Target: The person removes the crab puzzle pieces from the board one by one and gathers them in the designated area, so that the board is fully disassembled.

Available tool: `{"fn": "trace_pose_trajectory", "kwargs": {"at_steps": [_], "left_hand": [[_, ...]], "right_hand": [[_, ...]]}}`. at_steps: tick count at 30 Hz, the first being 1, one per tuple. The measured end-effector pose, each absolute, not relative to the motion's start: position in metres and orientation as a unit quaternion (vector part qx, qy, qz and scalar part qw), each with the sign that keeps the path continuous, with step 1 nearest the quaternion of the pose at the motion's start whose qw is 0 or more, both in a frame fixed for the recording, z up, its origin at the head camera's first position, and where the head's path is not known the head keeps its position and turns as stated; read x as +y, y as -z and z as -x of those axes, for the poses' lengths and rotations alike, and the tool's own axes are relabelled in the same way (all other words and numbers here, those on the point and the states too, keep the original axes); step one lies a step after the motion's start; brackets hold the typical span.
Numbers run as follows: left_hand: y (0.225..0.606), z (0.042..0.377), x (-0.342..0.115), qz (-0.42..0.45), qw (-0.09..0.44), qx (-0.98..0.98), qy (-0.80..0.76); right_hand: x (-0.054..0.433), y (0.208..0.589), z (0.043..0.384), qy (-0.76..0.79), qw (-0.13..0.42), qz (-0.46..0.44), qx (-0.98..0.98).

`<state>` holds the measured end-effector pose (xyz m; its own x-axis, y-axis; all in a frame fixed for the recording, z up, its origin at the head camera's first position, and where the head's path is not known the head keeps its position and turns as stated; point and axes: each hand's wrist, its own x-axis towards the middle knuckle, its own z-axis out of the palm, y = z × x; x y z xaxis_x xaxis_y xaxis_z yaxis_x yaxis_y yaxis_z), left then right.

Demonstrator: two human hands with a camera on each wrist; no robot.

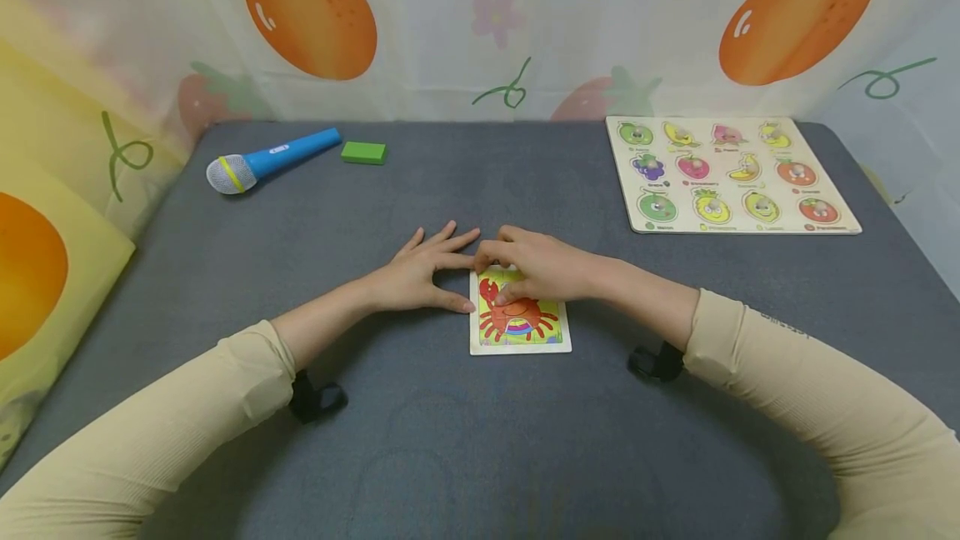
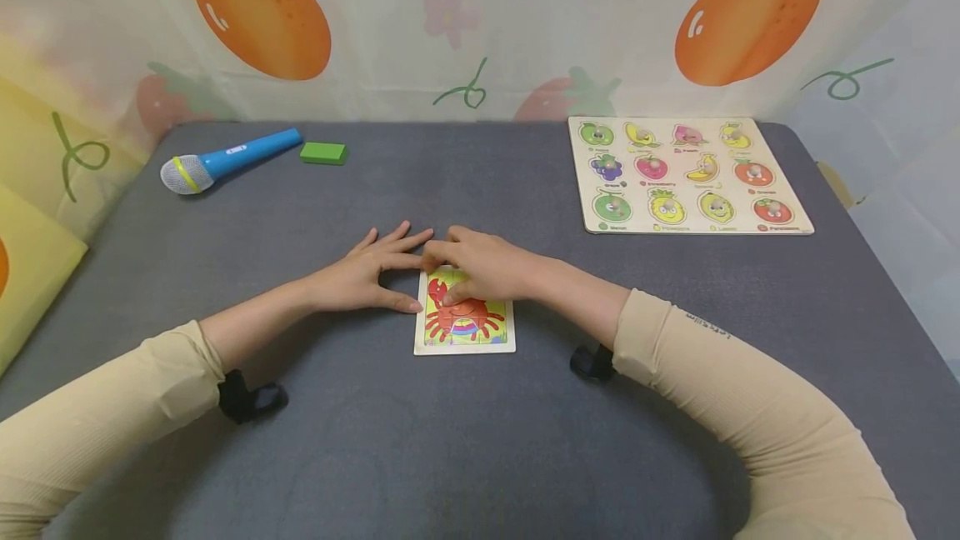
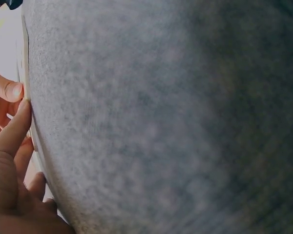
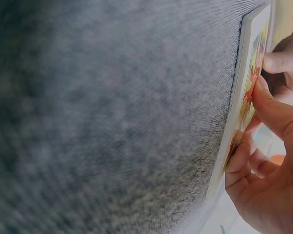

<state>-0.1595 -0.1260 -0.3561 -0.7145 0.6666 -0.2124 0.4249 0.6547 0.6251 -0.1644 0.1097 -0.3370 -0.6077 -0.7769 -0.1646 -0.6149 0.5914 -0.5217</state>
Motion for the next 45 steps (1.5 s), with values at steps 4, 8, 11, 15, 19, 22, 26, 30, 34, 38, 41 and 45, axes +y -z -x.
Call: {"fn": "trace_pose_trajectory", "kwargs": {"at_steps": [4,8,11,15,19,22,26,30,34,38,41,45], "left_hand": [[0.3554,0.1617,-0.1271,-0.302,0.220,0.876,-0.306],[0.3565,0.1625,-0.1282,-0.297,0.213,0.875,-0.317],[0.3572,0.1616,-0.1283,-0.292,0.204,0.877,-0.324],[0.3588,0.1603,-0.1265,-0.282,0.194,0.882,-0.325],[0.3602,0.1599,-0.1254,-0.275,0.192,0.884,-0.324],[0.3597,0.1595,-0.1256,-0.272,0.195,0.883,-0.329],[0.3590,0.1591,-0.1258,-0.270,0.198,0.881,-0.335],[0.3587,0.1589,-0.1259,-0.270,0.199,0.879,-0.338],[0.3596,0.1594,-0.1262,-0.271,0.198,0.880,-0.337],[0.3606,0.1602,-0.1263,-0.274,0.196,0.879,-0.337],[0.3603,0.1603,-0.1262,-0.275,0.196,0.878,-0.338],[0.3598,0.1603,-0.1259,-0.276,0.197,0.878,-0.339]], "right_hand": [[0.1095,0.3377,0.1651,0.211,0.195,0.393,0.873],[0.1094,0.3380,0.1651,0.208,0.197,0.388,0.876],[0.1093,0.3380,0.1647,0.209,0.197,0.386,0.877],[0.1094,0.3387,0.1640,0.211,0.193,0.386,0.877],[0.1098,0.3398,0.1638,0.212,0.186,0.391,0.876],[0.1105,0.3406,0.1641,0.209,0.179,0.398,0.875],[0.1114,0.3402,0.1638,0.205,0.173,0.406,0.874],[0.1114,0.3388,0.1634,0.208,0.171,0.408,0.872],[0.1105,0.3383,0.1637,0.215,0.177,0.405,0.871],[0.1095,0.3390,0.1648,0.221,0.183,0.397,0.872],[0.1086,0.3397,0.1657,0.225,0.185,0.391,0.873],[0.1072,0.3396,0.1662,0.231,0.183,0.389,0.873]]}}
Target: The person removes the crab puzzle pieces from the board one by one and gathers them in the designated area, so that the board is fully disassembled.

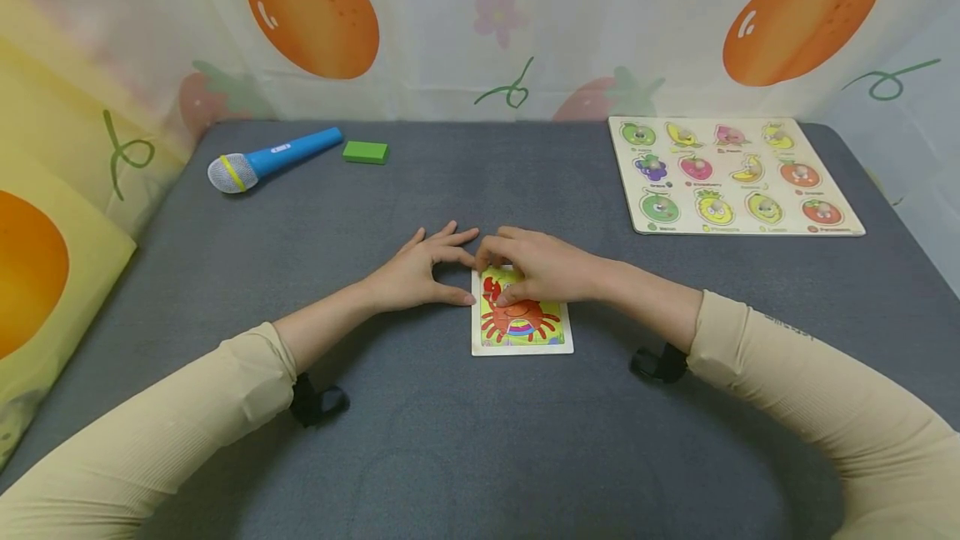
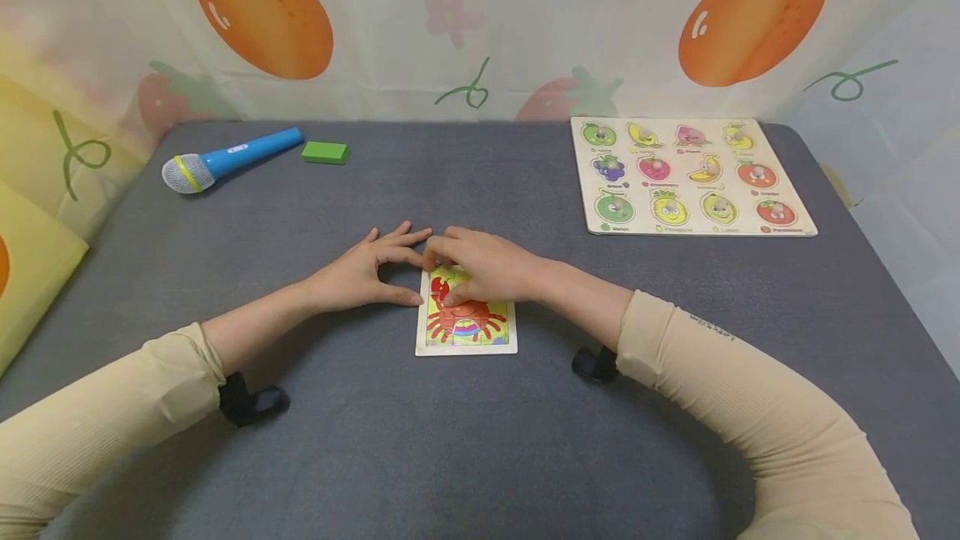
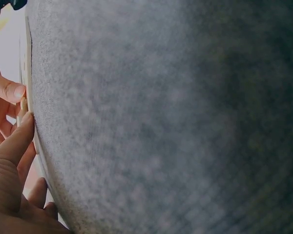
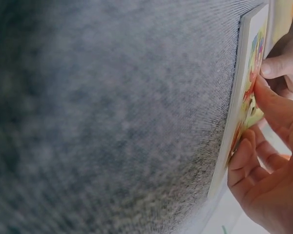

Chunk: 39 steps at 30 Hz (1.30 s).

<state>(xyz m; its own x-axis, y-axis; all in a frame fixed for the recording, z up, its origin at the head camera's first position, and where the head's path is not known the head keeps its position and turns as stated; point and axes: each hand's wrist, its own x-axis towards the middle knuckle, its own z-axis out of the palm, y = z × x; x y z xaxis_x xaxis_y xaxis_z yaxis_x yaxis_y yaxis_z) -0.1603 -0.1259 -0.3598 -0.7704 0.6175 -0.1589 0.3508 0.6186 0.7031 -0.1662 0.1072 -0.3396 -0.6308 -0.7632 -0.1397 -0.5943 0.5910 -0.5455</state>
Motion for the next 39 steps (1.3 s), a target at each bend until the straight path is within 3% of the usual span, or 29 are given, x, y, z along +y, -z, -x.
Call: {"fn": "trace_pose_trajectory", "kwargs": {"at_steps": [24,39], "left_hand": [[0.3606,0.1597,-0.1271,-0.283,0.192,0.877,-0.337],[0.3619,0.1598,-0.1270,-0.285,0.187,0.880,-0.332]], "right_hand": [[0.1053,0.3358,0.1640,0.220,0.152,0.388,0.882],[0.1097,0.3390,0.1681,0.271,0.174,0.372,0.871]]}}
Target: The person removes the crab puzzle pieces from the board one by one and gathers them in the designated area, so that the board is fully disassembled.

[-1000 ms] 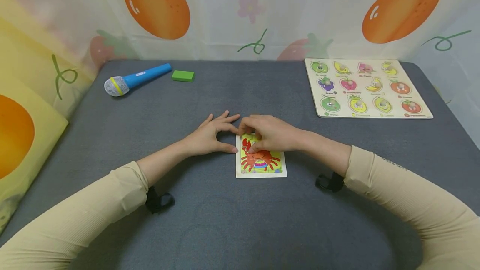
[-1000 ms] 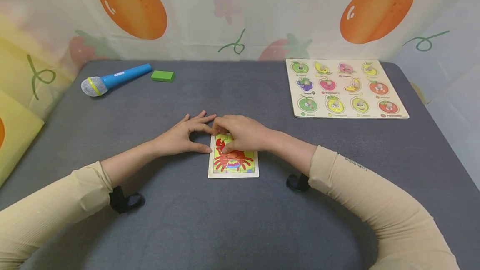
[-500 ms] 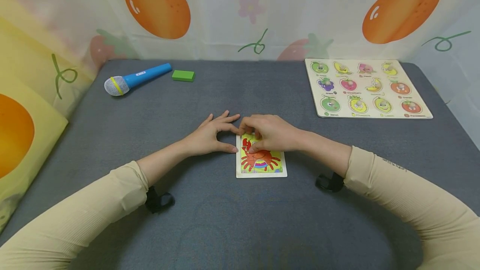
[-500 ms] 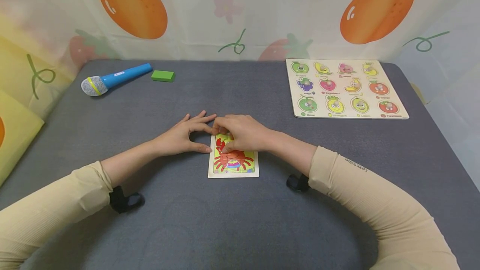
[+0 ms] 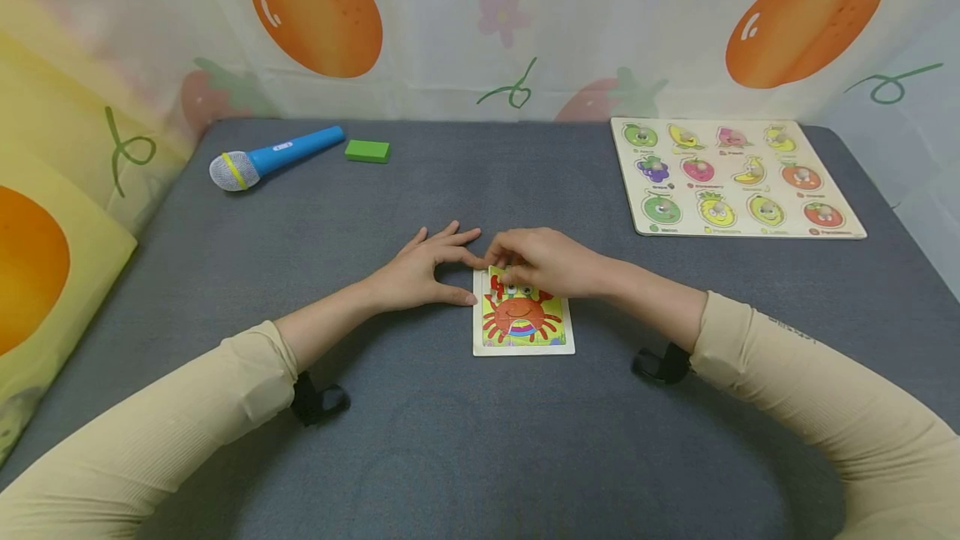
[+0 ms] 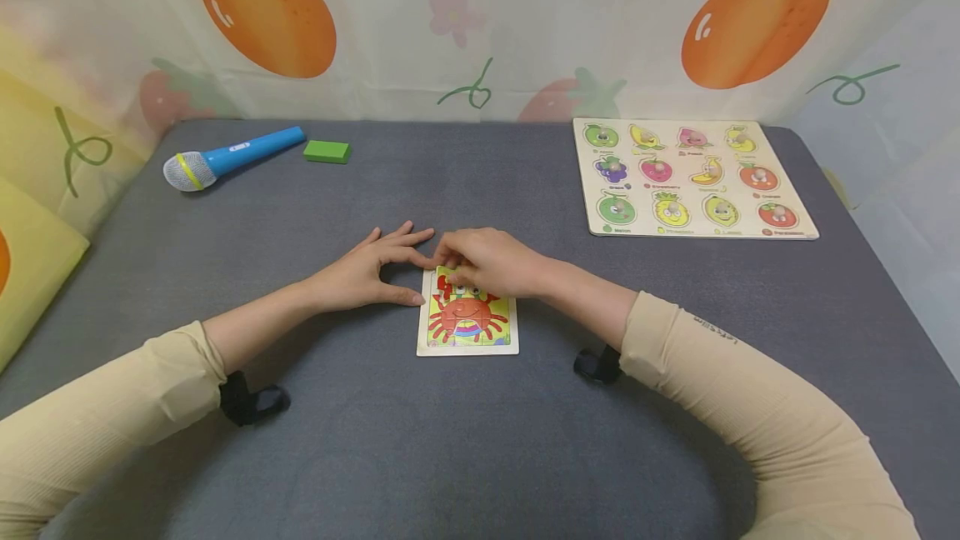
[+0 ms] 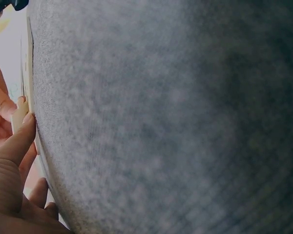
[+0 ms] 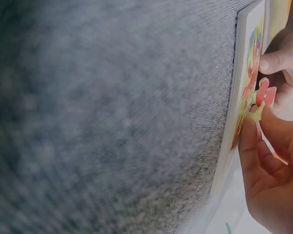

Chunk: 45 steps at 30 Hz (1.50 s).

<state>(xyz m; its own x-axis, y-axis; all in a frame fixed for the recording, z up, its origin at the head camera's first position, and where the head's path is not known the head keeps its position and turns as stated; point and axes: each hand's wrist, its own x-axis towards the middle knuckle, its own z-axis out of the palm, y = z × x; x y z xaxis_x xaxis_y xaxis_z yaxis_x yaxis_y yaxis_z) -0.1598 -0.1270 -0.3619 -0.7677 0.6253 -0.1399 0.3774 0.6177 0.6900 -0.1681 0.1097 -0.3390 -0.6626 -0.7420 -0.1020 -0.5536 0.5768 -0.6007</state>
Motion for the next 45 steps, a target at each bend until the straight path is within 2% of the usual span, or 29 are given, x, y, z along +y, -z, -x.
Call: {"fn": "trace_pose_trajectory", "kwargs": {"at_steps": [17,28,37,45], "left_hand": [[0.361,0.159,-0.128,-0.286,0.189,0.878,-0.334],[0.363,0.160,-0.128,-0.289,0.190,0.877,-0.334],[0.362,0.161,-0.126,-0.284,0.194,0.880,-0.329],[0.361,0.162,-0.125,-0.279,0.199,0.882,-0.323]], "right_hand": [[0.108,0.340,0.168,0.280,0.183,0.369,0.867],[0.112,0.338,0.171,0.337,0.221,0.345,0.848],[0.130,0.325,0.179,0.374,0.246,0.301,0.842],[0.153,0.322,0.188,0.382,0.231,0.257,0.857]]}}
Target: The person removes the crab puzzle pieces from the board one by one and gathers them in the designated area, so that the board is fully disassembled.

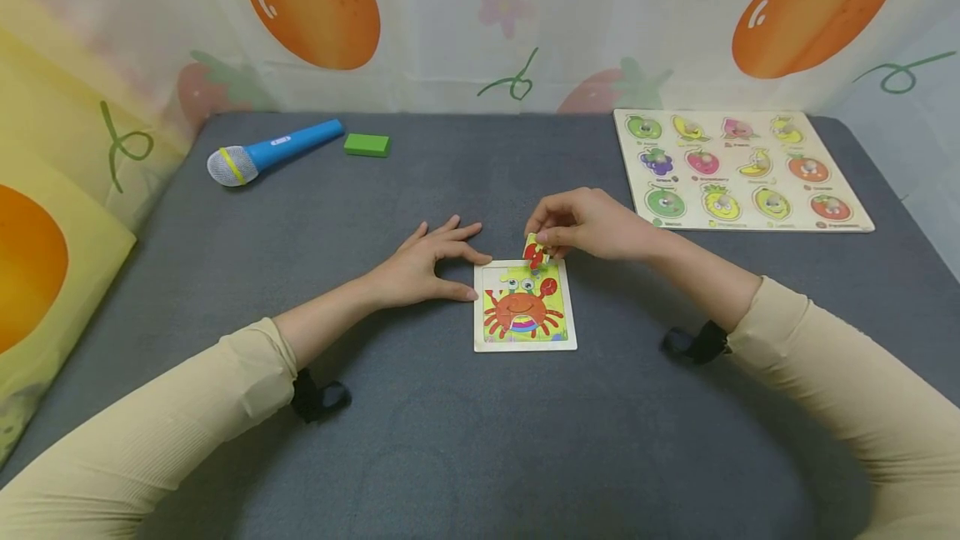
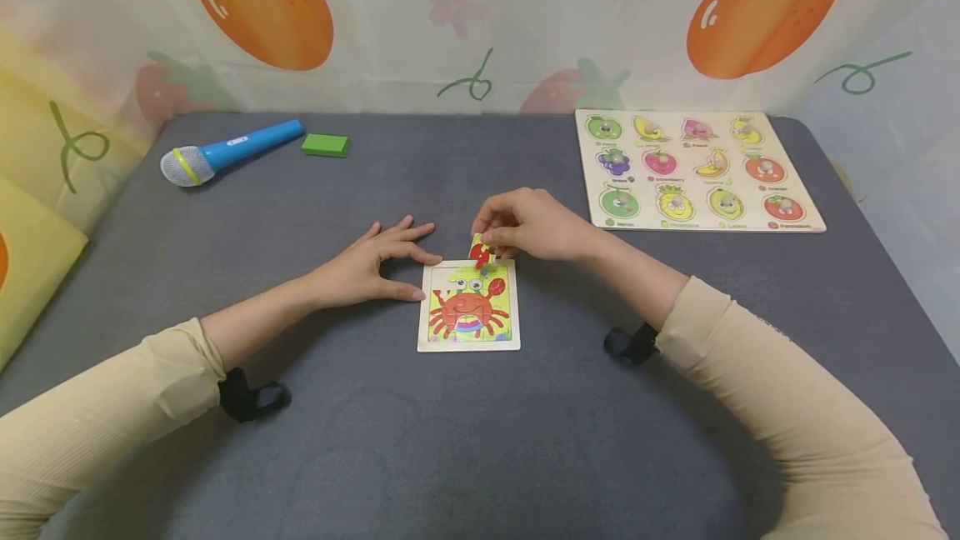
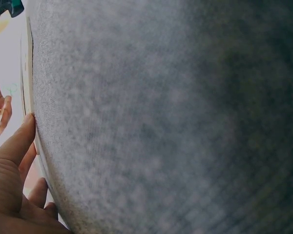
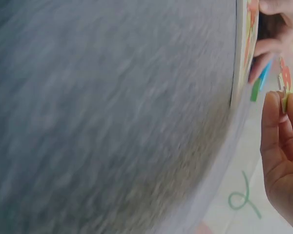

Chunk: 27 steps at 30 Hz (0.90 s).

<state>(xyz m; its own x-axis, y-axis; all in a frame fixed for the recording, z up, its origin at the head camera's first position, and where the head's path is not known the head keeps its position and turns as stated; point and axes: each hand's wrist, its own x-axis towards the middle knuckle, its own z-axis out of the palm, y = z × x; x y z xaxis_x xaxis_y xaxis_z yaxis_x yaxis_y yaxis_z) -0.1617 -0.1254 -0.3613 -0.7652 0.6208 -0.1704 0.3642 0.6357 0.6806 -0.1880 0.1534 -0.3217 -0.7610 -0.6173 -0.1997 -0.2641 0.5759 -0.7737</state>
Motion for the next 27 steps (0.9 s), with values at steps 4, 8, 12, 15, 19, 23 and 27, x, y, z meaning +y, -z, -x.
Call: {"fn": "trace_pose_trajectory", "kwargs": {"at_steps": [4,8,12,15,19,23,27], "left_hand": [[0.362,0.162,-0.126,-0.281,0.199,0.882,-0.322],[0.362,0.161,-0.126,-0.284,0.198,0.881,-0.324],[0.361,0.160,-0.127,-0.285,0.197,0.879,-0.328],[0.361,0.160,-0.127,-0.286,0.196,0.877,-0.331],[0.361,0.160,-0.126,-0.284,0.197,0.878,-0.330],[0.361,0.160,-0.127,-0.285,0.197,0.878,-0.331],[0.362,0.161,-0.127,-0.286,0.198,0.877,-0.330]], "right_hand": [[0.164,0.321,0.189,0.381,0.229,0.241,0.863],[0.176,0.320,0.190,0.383,0.232,0.231,0.864],[0.188,0.318,0.191,0.375,0.240,0.220,0.868],[0.197,0.318,0.194,0.364,0.247,0.214,0.872],[0.205,0.320,0.198,0.353,0.259,0.215,0.873],[0.211,0.322,0.199,0.342,0.271,0.211,0.875],[0.216,0.323,0.200,0.328,0.274,0.209,0.880]]}}
